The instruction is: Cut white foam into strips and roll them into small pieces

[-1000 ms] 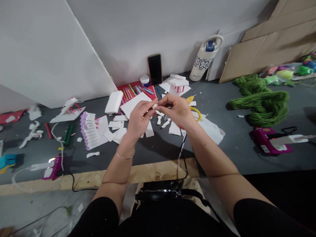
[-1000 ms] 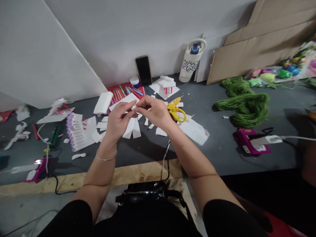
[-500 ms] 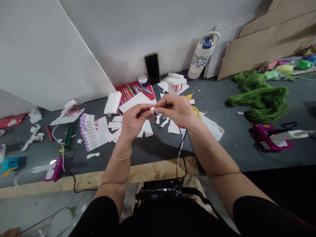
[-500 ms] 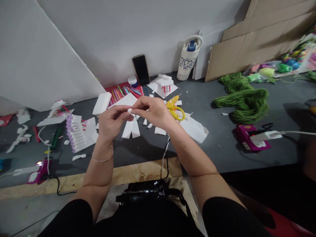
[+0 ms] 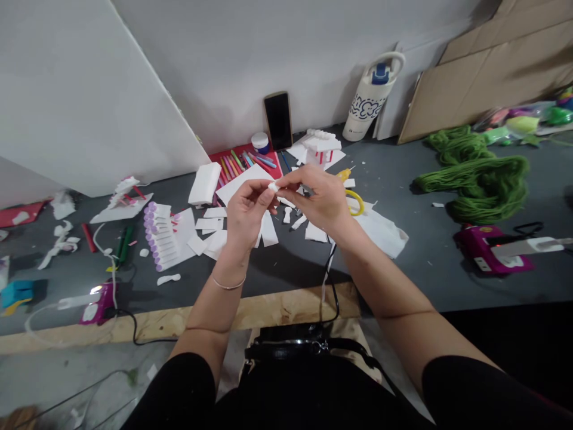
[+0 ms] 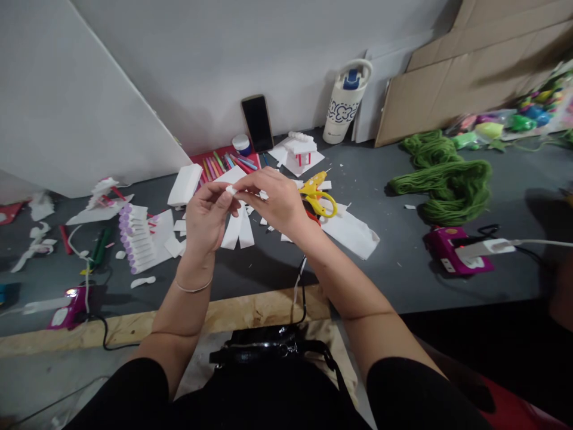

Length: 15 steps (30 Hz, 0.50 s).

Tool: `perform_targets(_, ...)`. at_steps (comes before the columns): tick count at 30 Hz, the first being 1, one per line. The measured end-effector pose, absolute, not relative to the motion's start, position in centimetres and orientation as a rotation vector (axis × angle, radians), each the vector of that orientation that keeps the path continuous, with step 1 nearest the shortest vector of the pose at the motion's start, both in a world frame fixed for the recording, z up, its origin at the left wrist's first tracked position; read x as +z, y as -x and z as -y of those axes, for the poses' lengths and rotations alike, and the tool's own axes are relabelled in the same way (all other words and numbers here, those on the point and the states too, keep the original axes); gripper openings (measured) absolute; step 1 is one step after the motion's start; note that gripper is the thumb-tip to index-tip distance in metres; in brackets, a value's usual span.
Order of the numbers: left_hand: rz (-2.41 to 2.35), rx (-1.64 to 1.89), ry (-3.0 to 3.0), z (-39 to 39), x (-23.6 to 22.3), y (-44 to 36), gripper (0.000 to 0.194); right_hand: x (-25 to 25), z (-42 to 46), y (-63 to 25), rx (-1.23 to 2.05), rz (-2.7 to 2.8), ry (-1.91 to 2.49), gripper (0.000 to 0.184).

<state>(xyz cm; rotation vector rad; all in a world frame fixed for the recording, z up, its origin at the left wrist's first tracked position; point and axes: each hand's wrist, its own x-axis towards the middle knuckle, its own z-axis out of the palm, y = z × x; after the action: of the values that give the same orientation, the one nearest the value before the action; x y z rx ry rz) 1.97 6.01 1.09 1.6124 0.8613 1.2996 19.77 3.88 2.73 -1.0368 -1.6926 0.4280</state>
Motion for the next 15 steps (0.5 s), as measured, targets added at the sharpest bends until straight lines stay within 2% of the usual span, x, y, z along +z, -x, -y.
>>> perform_targets(8,-0.738,1.327,-1.479,-5.8,1.8,-2.4,0.041,2.0,-4.2,-19.8,0.462,1.609,0.865,0.009)
perform_targets(15,-0.728,1.336,-1.599,-5.2,2.9,-2.3,0.033,1.5,-4.5,-19.2,0.751,1.456,0.846,0.021)
